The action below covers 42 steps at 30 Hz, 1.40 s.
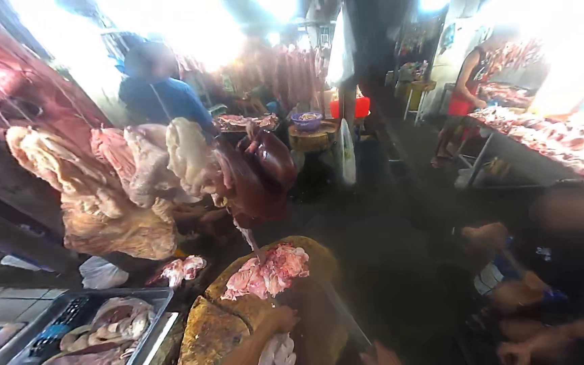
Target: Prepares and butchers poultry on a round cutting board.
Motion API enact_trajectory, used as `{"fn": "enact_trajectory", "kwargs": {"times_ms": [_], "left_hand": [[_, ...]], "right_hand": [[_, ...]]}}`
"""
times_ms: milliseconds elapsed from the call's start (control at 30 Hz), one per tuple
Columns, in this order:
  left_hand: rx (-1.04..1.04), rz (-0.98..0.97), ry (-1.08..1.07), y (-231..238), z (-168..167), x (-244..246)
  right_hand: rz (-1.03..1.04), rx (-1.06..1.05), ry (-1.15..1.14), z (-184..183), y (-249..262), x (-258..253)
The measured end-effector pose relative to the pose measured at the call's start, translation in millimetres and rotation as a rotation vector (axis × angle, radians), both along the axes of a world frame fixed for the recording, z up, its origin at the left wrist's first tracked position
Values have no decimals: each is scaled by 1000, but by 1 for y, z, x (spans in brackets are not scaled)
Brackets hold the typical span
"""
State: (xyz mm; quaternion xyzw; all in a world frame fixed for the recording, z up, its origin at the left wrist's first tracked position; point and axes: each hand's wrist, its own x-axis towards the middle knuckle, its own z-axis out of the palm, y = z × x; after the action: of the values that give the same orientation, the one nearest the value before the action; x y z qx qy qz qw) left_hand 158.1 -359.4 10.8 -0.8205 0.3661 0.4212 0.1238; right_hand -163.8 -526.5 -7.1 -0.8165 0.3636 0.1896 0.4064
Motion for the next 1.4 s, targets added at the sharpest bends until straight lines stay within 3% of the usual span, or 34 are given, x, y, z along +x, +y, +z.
{"fn": "enact_trajectory", "kwargs": {"times_ms": [33, 100, 200, 300, 367, 467, 567, 633, 733, 867, 933, 1133, 1233, 1400], "left_hand": [[7, -44, 25, -1, 0, 4], [-175, 82, 76, 7, 17, 9], [-616, 457, 140, 35, 43, 11], [-1024, 928, 107, 104, 25, 3], [-987, 1119, -86, 164, 20, -16], [-758, 1034, -317, 231, -14, -86], [-613, 975, -384, 243, -55, -124], [-562, 978, -437, 235, -66, -131], [-607, 1125, -308, 216, -42, -148], [-940, 1605, 289, 197, -20, -174], [-1050, 1744, 537, 179, -15, -186], [-1174, 1707, 826, 164, -32, -207], [-1114, 1819, 722, 166, -21, -210], [-780, 1780, 393, 223, 74, -194]], "right_hand": [[-21, -15, -11, -2, 4, 1], [-79, -61, -36, 0, 13, 4], [-141, -104, -59, 12, 29, 8], [-142, -73, -48, 6, 41, 6], [-132, -74, -79, 5, 41, 7], [-1, -99, -166, 27, 44, 18], [239, -30, -212, 49, 44, 60], [393, 0, -160, 43, 42, 98], [561, -18, -73, 25, 40, 135], [595, 43, -15, 19, 34, 145], [606, 52, -10, 18, 32, 147], [632, -72, -69, 17, 35, 150], [641, -154, -86, 16, 40, 144], [648, -213, -34, 13, 48, 119]]}}
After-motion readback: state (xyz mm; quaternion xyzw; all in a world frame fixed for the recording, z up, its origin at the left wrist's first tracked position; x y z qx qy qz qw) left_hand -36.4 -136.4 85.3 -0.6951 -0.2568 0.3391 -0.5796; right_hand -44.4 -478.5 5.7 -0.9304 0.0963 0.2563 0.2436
